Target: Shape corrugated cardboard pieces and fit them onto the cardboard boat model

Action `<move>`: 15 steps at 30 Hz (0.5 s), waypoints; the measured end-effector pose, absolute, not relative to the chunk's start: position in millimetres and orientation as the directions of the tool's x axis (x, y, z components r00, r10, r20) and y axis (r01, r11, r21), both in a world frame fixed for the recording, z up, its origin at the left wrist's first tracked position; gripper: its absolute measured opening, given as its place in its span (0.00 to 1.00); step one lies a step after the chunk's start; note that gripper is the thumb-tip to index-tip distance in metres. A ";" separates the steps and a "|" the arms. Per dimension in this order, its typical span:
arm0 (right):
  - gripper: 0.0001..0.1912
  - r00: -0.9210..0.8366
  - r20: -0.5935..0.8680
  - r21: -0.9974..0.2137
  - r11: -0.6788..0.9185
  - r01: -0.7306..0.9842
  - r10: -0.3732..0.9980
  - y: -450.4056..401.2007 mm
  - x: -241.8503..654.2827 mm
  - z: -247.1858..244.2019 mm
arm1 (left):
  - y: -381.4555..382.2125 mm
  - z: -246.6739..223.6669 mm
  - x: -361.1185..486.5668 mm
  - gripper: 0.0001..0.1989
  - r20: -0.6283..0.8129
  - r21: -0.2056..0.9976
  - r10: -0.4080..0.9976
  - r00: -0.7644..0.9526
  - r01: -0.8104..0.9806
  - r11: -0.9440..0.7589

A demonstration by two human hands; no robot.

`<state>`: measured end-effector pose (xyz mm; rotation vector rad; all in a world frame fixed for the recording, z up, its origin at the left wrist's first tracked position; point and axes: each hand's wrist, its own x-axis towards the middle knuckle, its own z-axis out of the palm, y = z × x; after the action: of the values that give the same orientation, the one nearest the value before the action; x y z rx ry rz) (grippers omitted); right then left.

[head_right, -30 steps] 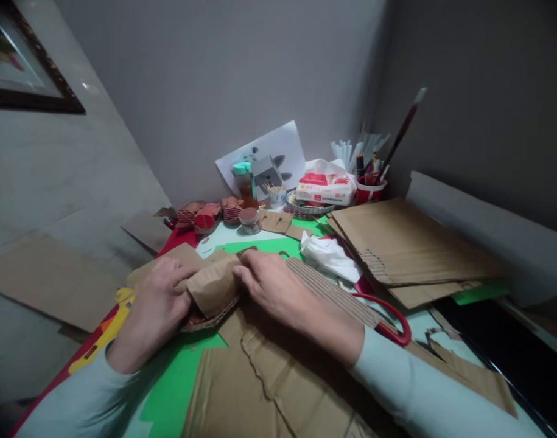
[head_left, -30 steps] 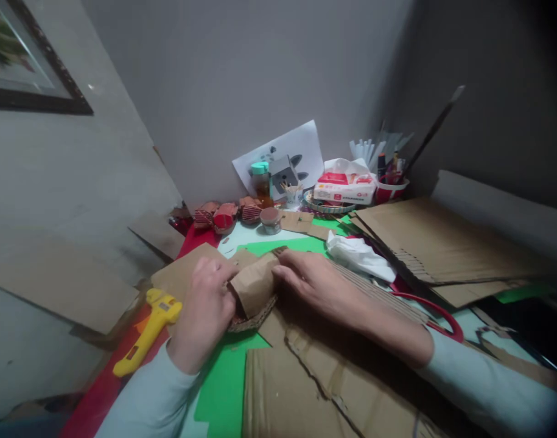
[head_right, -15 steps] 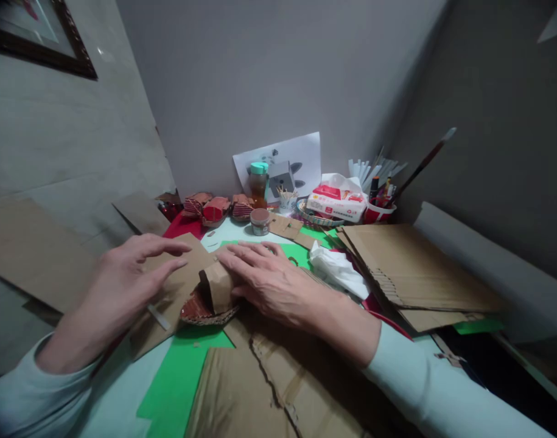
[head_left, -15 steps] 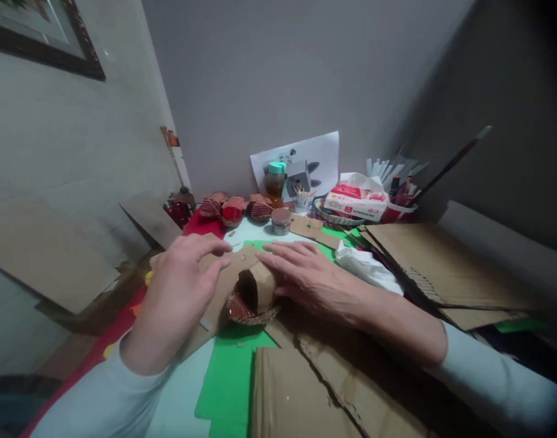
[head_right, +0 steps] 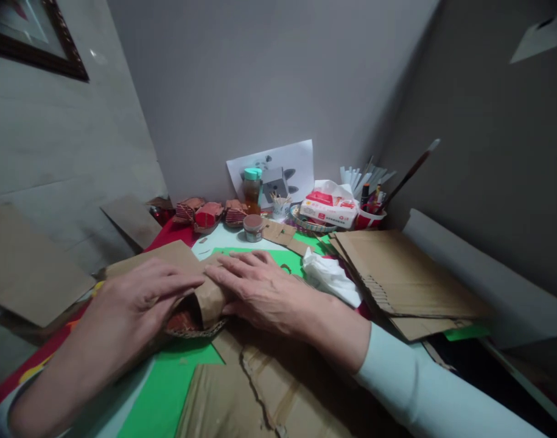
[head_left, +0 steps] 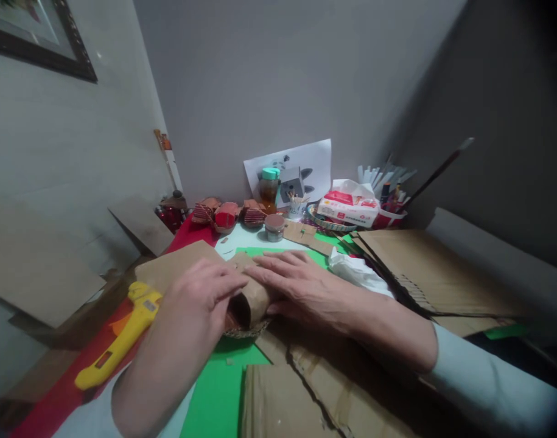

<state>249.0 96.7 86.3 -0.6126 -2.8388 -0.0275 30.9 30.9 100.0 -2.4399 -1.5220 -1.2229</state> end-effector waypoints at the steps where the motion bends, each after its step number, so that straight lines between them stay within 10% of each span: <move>1: 0.33 -0.882 0.233 -0.054 0.911 0.410 0.411 95.8 249.4 88.0 | 31.3 98.5 31.7 0.15 0.619 0.357 0.750 0.231 0.768 -0.531; 15: 0.09 -0.443 0.223 -0.266 0.491 0.829 0.868 126.7 287.3 85.4 | 37.2 84.7 18.1 0.10 0.674 0.111 0.626 0.394 0.783 -0.612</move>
<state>287.3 126.7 85.4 -1.4260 -2.4126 0.1670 18.1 37.2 84.7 -2.4272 -1.2492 -1.0249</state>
